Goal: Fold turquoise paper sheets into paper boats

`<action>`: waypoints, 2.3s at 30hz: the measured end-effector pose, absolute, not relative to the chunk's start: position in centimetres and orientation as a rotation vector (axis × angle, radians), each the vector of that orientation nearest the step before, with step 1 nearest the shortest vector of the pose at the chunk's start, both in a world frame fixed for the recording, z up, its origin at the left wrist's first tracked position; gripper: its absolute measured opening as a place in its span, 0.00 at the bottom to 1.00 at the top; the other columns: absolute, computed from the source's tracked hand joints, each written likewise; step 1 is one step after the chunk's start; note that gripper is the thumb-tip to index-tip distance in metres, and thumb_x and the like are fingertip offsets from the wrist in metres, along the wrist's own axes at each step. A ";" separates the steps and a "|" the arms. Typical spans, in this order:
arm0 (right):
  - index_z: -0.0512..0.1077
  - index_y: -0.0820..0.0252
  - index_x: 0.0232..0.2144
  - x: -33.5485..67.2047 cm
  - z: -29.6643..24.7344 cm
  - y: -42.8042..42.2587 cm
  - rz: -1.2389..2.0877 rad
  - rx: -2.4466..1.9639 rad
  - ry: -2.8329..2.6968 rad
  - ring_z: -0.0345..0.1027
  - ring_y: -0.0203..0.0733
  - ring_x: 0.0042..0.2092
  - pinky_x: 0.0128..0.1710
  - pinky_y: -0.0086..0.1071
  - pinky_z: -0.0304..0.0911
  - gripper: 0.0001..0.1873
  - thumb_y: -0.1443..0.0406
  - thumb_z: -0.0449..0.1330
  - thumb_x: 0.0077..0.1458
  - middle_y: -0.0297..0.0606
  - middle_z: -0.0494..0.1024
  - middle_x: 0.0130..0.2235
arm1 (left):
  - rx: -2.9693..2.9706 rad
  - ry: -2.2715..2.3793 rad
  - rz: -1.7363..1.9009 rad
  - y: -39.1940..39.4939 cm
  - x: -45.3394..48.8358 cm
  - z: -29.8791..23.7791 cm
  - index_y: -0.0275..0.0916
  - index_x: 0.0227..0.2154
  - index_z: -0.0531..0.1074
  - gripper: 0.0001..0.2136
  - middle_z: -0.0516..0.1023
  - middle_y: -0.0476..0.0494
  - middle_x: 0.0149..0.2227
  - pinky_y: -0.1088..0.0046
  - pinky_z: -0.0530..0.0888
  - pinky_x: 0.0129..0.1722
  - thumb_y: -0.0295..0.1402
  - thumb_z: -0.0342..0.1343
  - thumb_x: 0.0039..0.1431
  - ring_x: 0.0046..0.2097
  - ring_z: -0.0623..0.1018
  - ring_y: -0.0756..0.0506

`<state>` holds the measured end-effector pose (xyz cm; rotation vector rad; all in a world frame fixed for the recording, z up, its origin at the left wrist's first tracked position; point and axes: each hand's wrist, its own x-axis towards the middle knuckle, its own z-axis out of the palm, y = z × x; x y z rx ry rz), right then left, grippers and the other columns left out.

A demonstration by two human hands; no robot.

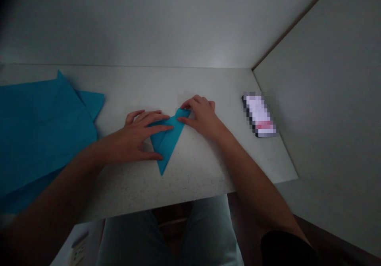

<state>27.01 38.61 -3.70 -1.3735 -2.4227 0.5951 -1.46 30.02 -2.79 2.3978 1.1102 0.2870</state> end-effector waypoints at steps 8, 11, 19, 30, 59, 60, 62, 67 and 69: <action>0.77 0.52 0.56 26.8 -3.7 38.3 0.559 -1.400 -2.430 0.72 0.64 0.59 0.59 0.55 0.56 0.21 0.53 0.70 0.64 0.48 0.80 0.55 | 2.409 1.120 0.258 30.0 -1.4 -2.5 0.50 0.72 0.71 0.39 0.64 0.34 0.78 0.30 0.51 0.76 0.52 0.74 0.61 0.79 0.59 0.22; 0.78 0.52 0.53 26.9 -3.8 38.4 0.518 -1.393 -2.451 0.71 0.65 0.60 0.58 0.55 0.56 0.19 0.52 0.70 0.65 0.49 0.79 0.56 | 2.414 1.116 0.257 30.0 -1.5 -2.7 0.51 0.73 0.70 0.40 0.64 0.36 0.78 0.30 0.50 0.76 0.52 0.74 0.61 0.79 0.59 0.22; 0.77 0.52 0.49 26.9 -3.6 38.3 0.481 -1.318 -2.506 0.69 0.63 0.56 0.56 0.53 0.56 0.14 0.53 0.69 0.66 0.47 0.80 0.53 | 2.424 1.134 0.235 29.9 -1.3 -2.4 0.50 0.73 0.70 0.39 0.64 0.35 0.78 0.29 0.51 0.76 0.50 0.74 0.62 0.79 0.60 0.22; 0.78 0.49 0.58 27.3 -4.0 38.7 0.577 -1.259 -2.461 0.71 0.62 0.57 0.58 0.54 0.55 0.21 0.54 0.70 0.65 0.46 0.81 0.53 | 2.404 1.142 0.219 30.1 -1.5 -3.0 0.54 0.73 0.70 0.41 0.63 0.37 0.79 0.31 0.49 0.77 0.54 0.74 0.59 0.80 0.58 0.22; 0.84 0.43 0.58 30.4 -1.6 38.9 0.610 -0.751 -2.819 0.82 0.52 0.60 0.57 0.47 0.64 0.15 0.58 0.62 0.75 0.36 0.85 0.64 | 2.437 1.170 0.227 29.7 -1.7 -2.6 0.54 0.74 0.69 0.38 0.59 0.37 0.81 0.33 0.46 0.78 0.52 0.71 0.63 0.80 0.57 0.24; 0.83 0.44 0.59 30.3 -1.5 38.8 0.615 -0.759 -2.813 0.83 0.52 0.59 0.56 0.47 0.64 0.15 0.59 0.62 0.75 0.37 0.85 0.64 | 2.434 1.180 0.216 29.8 -1.9 -2.5 0.54 0.74 0.69 0.38 0.59 0.36 0.81 0.33 0.46 0.78 0.52 0.71 0.63 0.80 0.57 0.24; 0.83 0.46 0.59 30.2 -1.6 38.7 0.621 -0.788 -2.787 0.84 0.52 0.55 0.55 0.48 0.65 0.16 0.59 0.64 0.73 0.39 0.87 0.61 | 2.429 1.216 0.199 30.0 -2.3 -2.3 0.53 0.75 0.67 0.39 0.60 0.34 0.79 0.34 0.48 0.77 0.51 0.71 0.63 0.79 0.58 0.23; 0.83 0.49 0.59 30.0 -2.2 38.8 0.610 -0.817 -2.745 0.82 0.53 0.55 0.56 0.48 0.68 0.17 0.57 0.66 0.72 0.44 0.85 0.59 | 2.407 1.467 0.266 30.7 -3.7 -1.7 0.45 0.71 0.67 0.41 0.70 0.29 0.68 0.40 0.61 0.70 0.49 0.74 0.58 0.70 0.69 0.24; 0.84 0.49 0.58 30.1 -2.5 38.9 0.617 -0.814 -2.726 0.81 0.52 0.53 0.56 0.49 0.70 0.16 0.57 0.66 0.72 0.45 0.83 0.58 | 2.371 1.538 0.265 30.9 -4.1 -1.4 0.43 0.65 0.70 0.35 0.77 0.33 0.59 0.44 0.64 0.66 0.48 0.73 0.59 0.60 0.77 0.29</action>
